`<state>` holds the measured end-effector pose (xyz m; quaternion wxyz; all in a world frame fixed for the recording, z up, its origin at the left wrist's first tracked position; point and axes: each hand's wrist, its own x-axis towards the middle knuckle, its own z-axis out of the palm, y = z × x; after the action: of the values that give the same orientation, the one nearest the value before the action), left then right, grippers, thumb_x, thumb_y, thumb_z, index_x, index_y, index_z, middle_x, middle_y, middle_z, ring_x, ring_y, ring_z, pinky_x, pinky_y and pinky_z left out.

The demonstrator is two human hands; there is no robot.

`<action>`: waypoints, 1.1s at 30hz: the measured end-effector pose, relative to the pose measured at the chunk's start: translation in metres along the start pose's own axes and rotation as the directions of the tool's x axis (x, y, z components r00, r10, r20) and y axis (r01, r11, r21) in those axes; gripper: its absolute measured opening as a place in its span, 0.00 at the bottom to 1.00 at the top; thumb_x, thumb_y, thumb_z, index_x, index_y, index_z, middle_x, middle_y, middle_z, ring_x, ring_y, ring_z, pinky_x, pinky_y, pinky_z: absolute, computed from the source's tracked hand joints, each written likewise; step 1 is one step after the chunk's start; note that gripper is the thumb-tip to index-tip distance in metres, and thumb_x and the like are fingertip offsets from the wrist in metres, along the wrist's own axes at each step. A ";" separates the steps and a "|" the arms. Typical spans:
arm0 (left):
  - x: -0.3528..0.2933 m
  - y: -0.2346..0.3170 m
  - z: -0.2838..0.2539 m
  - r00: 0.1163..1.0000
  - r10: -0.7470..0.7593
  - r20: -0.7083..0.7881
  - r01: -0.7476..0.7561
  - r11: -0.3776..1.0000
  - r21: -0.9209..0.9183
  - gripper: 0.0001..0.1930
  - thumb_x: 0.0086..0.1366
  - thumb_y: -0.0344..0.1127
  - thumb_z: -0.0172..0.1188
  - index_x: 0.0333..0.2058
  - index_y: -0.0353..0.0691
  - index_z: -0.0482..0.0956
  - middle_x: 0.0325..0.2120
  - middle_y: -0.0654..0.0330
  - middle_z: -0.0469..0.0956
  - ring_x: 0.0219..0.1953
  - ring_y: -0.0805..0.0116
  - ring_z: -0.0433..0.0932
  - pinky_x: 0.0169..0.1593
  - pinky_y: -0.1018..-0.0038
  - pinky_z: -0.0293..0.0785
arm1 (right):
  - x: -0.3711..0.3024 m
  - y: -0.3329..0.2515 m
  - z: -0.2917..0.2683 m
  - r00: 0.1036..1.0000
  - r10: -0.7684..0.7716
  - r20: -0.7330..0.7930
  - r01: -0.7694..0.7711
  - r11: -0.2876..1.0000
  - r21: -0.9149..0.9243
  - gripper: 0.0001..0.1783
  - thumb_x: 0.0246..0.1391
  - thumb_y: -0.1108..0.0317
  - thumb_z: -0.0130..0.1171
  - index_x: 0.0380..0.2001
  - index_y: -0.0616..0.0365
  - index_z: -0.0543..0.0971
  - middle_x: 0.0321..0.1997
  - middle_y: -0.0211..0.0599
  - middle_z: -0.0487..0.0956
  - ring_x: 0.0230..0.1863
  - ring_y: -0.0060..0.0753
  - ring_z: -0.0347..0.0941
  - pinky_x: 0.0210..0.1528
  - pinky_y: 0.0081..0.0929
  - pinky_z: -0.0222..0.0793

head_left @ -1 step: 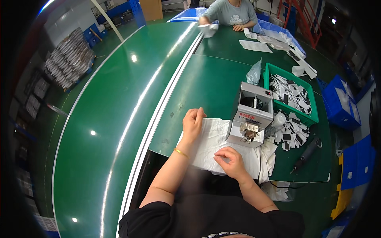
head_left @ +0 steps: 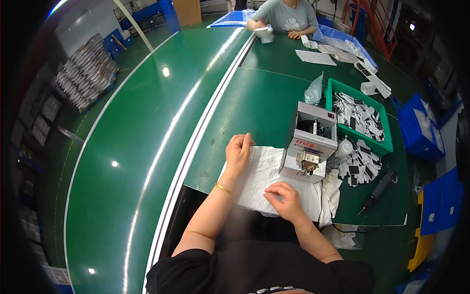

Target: Assembling a plastic electronic component housing using an electric screwdriver on a factory assembly line.

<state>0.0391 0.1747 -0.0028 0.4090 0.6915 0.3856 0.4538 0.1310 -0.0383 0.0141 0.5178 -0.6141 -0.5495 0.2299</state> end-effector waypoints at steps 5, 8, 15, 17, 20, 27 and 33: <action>0.003 0.004 0.005 1.000 0.001 -0.005 -0.001 1.000 -0.011 0.20 0.72 0.44 0.56 0.26 0.36 0.84 0.33 0.55 0.81 0.38 0.62 0.79 0.43 0.70 0.72 | 0.002 0.003 -0.002 1.000 0.007 -0.016 -0.007 1.000 0.009 0.06 0.54 0.69 0.68 0.34 0.59 0.84 0.37 0.34 0.81 0.38 0.31 0.79 0.41 0.25 0.74; 0.003 0.002 0.001 1.000 0.000 -0.017 0.000 1.000 -0.004 0.20 0.72 0.44 0.56 0.25 0.36 0.83 0.33 0.54 0.81 0.38 0.61 0.79 0.43 0.70 0.73 | 0.003 0.001 0.000 1.000 0.011 -0.003 -0.011 1.000 0.002 0.07 0.54 0.68 0.68 0.33 0.59 0.84 0.37 0.35 0.81 0.39 0.33 0.79 0.40 0.27 0.74; 0.003 -0.019 0.016 1.000 0.019 -0.007 -0.018 0.999 0.049 0.19 0.70 0.47 0.57 0.25 0.39 0.83 0.31 0.53 0.80 0.37 0.57 0.79 0.43 0.64 0.73 | -0.002 0.019 0.004 1.000 -0.024 -0.013 0.024 1.000 -0.005 0.03 0.53 0.77 0.65 0.33 0.63 0.82 0.36 0.38 0.80 0.37 0.30 0.76 0.41 0.23 0.72; 0.004 -0.013 0.024 0.998 0.065 -0.018 -0.064 0.995 0.080 0.22 0.69 0.49 0.56 0.24 0.38 0.83 0.29 0.52 0.78 0.36 0.53 0.77 0.41 0.61 0.72 | -0.005 0.019 0.000 0.999 -0.027 -0.024 0.027 0.999 -0.017 0.04 0.54 0.77 0.64 0.34 0.64 0.82 0.37 0.39 0.79 0.38 0.32 0.75 0.41 0.25 0.72; -0.001 -0.012 0.014 0.997 0.072 -0.038 -0.068 0.993 0.092 0.22 0.70 0.49 0.56 0.24 0.38 0.83 0.31 0.53 0.79 0.37 0.53 0.78 0.42 0.61 0.73 | -0.005 0.020 0.005 0.999 -0.028 0.042 0.028 1.000 0.005 0.03 0.55 0.77 0.63 0.34 0.65 0.81 0.38 0.38 0.79 0.39 0.31 0.75 0.42 0.24 0.71; -0.016 -0.005 -0.050 0.974 0.188 -0.127 -0.186 0.982 0.028 0.14 0.67 0.41 0.60 0.26 0.38 0.83 0.33 0.54 0.80 0.38 0.57 0.79 0.43 0.64 0.74 | -0.002 0.022 0.003 0.998 -0.007 0.060 0.007 1.000 0.012 0.04 0.58 0.76 0.61 0.36 0.66 0.80 0.40 0.38 0.78 0.40 0.30 0.74 0.43 0.23 0.70; -0.072 -0.014 -0.209 0.887 0.232 -0.399 -0.072 0.923 0.377 0.10 0.67 0.36 0.61 0.29 0.36 0.82 0.33 0.55 0.80 0.38 0.60 0.79 0.44 0.67 0.75 | -0.002 0.028 0.002 0.996 -0.055 0.072 0.056 0.998 -0.013 0.06 0.61 0.74 0.61 0.37 0.66 0.80 0.42 0.33 0.78 0.40 0.21 0.72 0.44 0.18 0.68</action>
<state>-0.1811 0.1599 0.0147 0.1442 0.6624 0.4859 0.5517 0.1410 -0.0356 -0.0125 0.4992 -0.5938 -0.5863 0.2334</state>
